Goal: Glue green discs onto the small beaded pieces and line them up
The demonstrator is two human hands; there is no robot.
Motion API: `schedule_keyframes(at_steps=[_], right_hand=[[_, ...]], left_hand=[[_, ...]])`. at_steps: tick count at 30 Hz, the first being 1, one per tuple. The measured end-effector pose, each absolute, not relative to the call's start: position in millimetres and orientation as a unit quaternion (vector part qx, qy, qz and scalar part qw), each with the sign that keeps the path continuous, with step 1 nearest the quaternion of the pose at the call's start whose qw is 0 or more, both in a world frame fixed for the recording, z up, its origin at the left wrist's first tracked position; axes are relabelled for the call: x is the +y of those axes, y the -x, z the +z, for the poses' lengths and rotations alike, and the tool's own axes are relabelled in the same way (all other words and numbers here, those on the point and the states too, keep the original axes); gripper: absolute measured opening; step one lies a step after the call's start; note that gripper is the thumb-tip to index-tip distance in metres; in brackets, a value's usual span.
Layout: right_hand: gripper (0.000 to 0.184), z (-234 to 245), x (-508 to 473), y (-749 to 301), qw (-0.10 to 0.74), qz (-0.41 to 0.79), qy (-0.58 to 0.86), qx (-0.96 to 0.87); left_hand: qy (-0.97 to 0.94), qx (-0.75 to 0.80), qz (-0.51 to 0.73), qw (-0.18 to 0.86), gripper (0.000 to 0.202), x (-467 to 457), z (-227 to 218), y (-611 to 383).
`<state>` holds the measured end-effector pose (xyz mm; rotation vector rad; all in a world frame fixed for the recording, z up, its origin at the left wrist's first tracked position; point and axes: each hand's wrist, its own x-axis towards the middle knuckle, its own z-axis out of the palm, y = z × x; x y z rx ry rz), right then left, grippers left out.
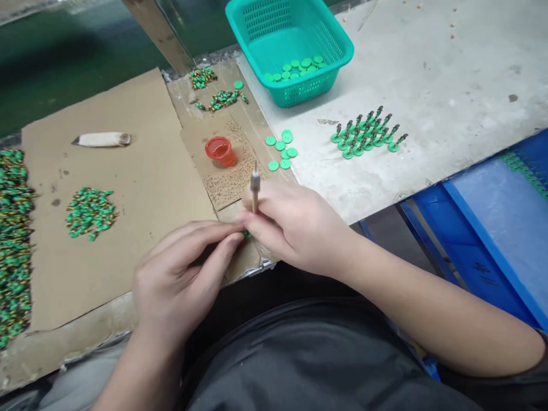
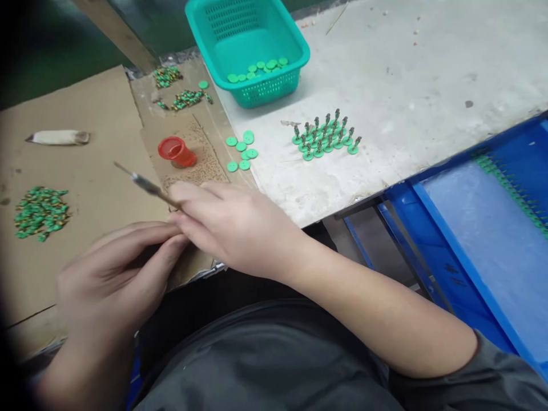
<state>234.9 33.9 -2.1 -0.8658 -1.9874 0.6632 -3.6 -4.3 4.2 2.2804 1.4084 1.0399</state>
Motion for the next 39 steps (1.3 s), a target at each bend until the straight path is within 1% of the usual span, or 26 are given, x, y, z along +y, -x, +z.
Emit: schedule_keyframes(at_steps=[2,5,8,13,17,19,21,24,26,31,33,35,37,39], right_hand=[[0.029,2,38,-235,0.389,0.285,0.356,-0.801],[0.026,6,43,-232,0.368,0.306,0.369,-0.797],[0.024,5,48,-229,0.364,0.331,0.345,-0.799],[0.03,3,49,-229,0.368,0.363,0.331,-0.789],[0.027,3,50,-230,0.361,0.388,0.322,-0.785],[0.024,1,52,-230,0.36,0.385,0.311,-0.791],[0.026,0,52,-230,0.358,0.364,0.306,-0.803],[0.039,1,52,-229,0.346,0.328,0.314,-0.821],[0.043,4,52,-225,0.332,0.322,0.325,-0.825],[0.037,8,57,-215,0.32,0.329,0.34,-0.821],[0.032,8,59,-215,0.324,0.331,0.335,-0.821],[0.031,9,55,-221,0.346,0.346,0.339,-0.803],[0.033,13,44,-231,0.395,0.376,0.37,-0.752],[0.034,15,28,-243,0.448,0.414,0.423,-0.67]], left_hand=[[-0.786,0.487,0.359,0.123,0.016,-6,4,3],[-0.782,0.495,0.361,0.116,0.014,-8,4,2],[-0.78,0.496,0.364,0.112,0.014,-9,3,2],[-0.773,0.499,0.372,0.117,0.015,-9,2,2],[-0.772,0.5,0.372,0.123,0.017,-10,2,3],[-0.774,0.497,0.372,0.122,0.018,-10,3,4],[-0.774,0.497,0.373,0.122,0.019,-10,3,4],[-0.777,0.494,0.371,0.122,0.02,-10,3,4],[-0.778,0.493,0.371,0.12,0.02,-10,2,4],[-0.778,0.492,0.371,0.12,0.017,-8,3,3],[-0.771,0.495,0.376,0.139,0.015,-6,4,2],[-0.759,0.506,0.378,0.16,0.011,-4,7,-1],[-0.748,0.517,0.379,0.171,0.009,-3,11,-2],[-0.726,0.536,0.382,0.202,0.011,-3,17,-2]])
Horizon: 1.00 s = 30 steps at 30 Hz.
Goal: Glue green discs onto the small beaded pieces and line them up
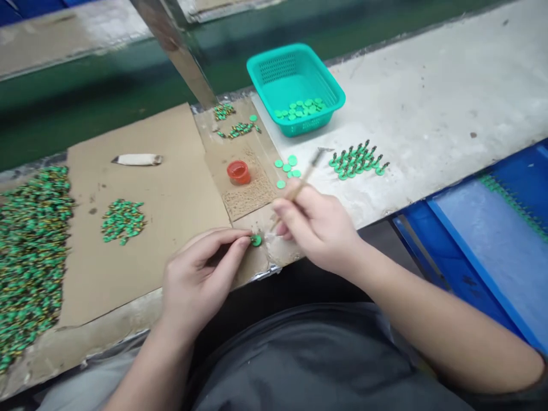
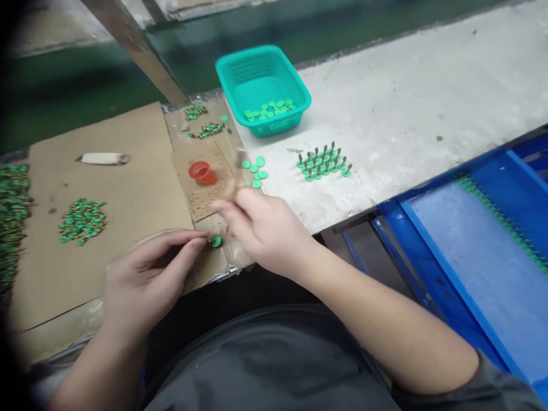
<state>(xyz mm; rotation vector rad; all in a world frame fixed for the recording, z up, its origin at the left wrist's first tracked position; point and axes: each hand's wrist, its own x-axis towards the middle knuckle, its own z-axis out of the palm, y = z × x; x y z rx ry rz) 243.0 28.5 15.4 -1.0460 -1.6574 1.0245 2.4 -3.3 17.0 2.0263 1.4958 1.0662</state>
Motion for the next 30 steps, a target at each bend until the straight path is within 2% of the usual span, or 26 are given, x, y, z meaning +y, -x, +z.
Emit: schedule_keyframes(at_steps=[3,6,9,14,19,22,26,30], right_hand=[[0.033,13,5,-257,0.455,0.45,0.456,-0.618],[0.034,2,-9,-263,0.458,0.439,0.448,-0.63],[0.033,-6,-12,-263,0.468,0.393,0.433,-0.663],[0.035,-9,-9,-261,0.468,0.367,0.41,-0.692],[0.032,-9,-11,-262,0.479,0.365,0.399,-0.691],[0.032,-11,-23,-269,0.497,0.352,0.407,-0.681],[0.041,-17,-44,-288,0.517,0.314,0.448,-0.658],[0.044,-21,-57,-318,0.528,0.298,0.494,-0.623]], left_hand=[[-0.691,0.55,0.386,0.266,0.03,-5,32,0],[-0.649,0.533,0.389,0.378,0.047,-5,52,2],[-0.59,0.497,0.397,0.498,0.054,-5,70,-1],[-0.573,0.469,0.395,0.544,0.056,-5,82,-8],[-0.605,0.461,0.386,0.522,0.048,1,77,-8],[-0.659,0.474,0.369,0.453,0.044,9,70,-12],[-0.719,0.523,0.305,0.34,0.051,37,55,-42],[-0.809,0.433,0.286,0.277,0.042,71,41,-104]])
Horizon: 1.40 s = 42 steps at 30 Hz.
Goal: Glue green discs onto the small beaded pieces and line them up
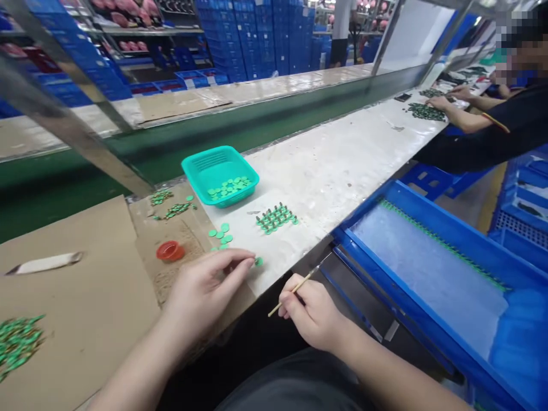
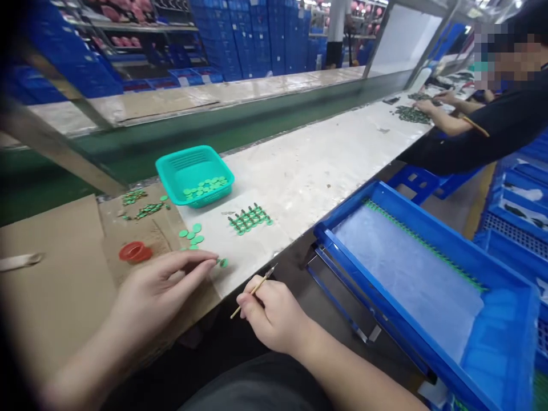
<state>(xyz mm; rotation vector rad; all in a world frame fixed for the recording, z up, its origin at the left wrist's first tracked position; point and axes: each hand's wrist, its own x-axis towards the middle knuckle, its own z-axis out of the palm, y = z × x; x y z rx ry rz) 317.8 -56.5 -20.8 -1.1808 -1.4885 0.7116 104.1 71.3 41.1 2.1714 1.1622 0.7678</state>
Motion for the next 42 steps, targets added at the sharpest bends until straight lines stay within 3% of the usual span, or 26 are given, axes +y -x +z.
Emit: schedule_keyframes(at_steps=[5,14,22,35,42], right_hand=[[0.04,-20,-58,-358,0.552,0.297,0.534,-0.567],[0.03,-9,-10,-392,0.547,0.273,0.532,-0.587],[0.04,-10,24,-393,0.521,0.219,0.468,-0.679],[0.032,-15,31,-393,0.51,0.182,0.432,-0.721],[0.038,-13,33,-390,0.493,0.184,0.436,-0.73]], left_hand=[[-0.858,0.373,0.239,0.261,0.039,91,25,-158],[-0.874,0.388,0.185,0.227,0.033,86,22,-163],[-0.871,0.404,0.199,0.198,0.028,80,18,-159],[-0.855,0.419,0.204,0.228,0.022,75,20,-165],[-0.856,0.42,0.205,0.223,0.024,75,22,-165]])
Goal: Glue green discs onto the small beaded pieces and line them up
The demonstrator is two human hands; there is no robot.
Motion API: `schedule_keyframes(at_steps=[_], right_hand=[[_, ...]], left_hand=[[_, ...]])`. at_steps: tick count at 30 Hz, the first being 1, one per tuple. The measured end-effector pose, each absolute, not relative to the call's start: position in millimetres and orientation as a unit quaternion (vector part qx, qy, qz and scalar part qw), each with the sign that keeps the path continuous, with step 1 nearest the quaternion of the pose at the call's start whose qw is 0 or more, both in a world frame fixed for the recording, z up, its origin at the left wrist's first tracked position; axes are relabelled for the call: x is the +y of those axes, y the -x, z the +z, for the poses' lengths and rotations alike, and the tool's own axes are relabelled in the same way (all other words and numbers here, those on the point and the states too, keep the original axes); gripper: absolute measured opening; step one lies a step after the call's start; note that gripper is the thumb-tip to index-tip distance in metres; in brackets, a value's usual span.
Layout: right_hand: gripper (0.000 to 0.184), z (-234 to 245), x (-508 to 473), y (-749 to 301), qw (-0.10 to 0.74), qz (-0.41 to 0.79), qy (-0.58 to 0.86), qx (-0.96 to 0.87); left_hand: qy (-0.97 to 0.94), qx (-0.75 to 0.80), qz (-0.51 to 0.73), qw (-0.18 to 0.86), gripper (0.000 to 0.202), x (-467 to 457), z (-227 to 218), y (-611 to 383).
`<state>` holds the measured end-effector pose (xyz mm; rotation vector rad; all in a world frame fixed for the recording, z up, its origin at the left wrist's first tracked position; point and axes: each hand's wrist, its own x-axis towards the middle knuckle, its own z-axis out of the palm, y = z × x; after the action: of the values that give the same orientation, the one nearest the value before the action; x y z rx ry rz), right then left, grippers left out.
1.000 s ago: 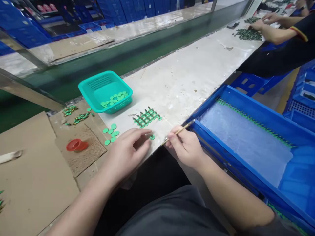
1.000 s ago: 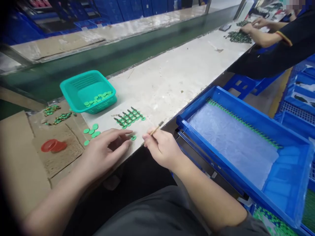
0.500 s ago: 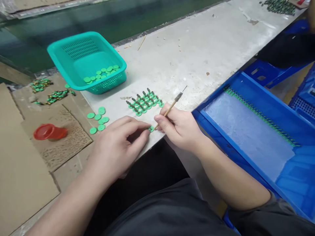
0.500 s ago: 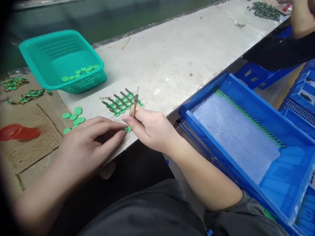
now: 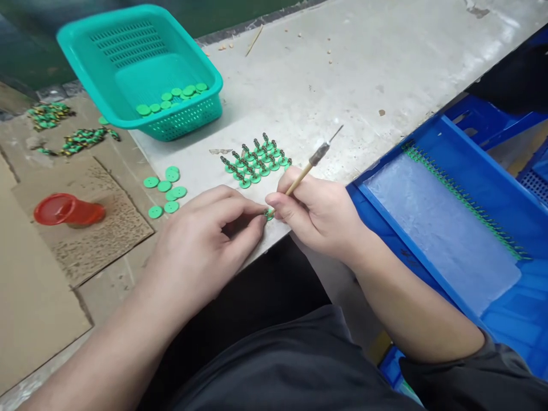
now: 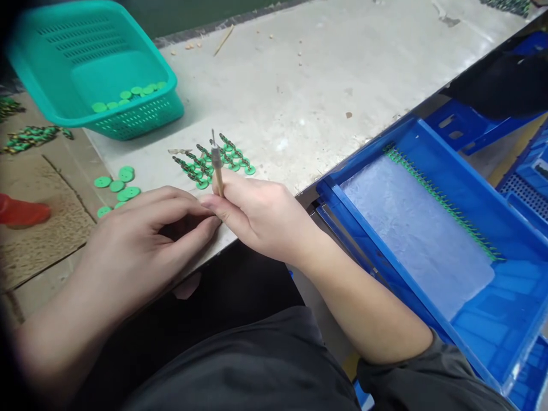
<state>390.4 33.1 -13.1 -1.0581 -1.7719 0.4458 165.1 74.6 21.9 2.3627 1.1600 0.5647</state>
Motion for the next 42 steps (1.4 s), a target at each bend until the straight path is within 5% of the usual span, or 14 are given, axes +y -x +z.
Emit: schedule_keyframes(at_steps=[42], right_hand=[[0.04,-5,33,-389,0.457,0.211,0.458,-0.733]], left_hand=[[-0.861,0.412,0.202,0.219,0.026,74,18,-164]])
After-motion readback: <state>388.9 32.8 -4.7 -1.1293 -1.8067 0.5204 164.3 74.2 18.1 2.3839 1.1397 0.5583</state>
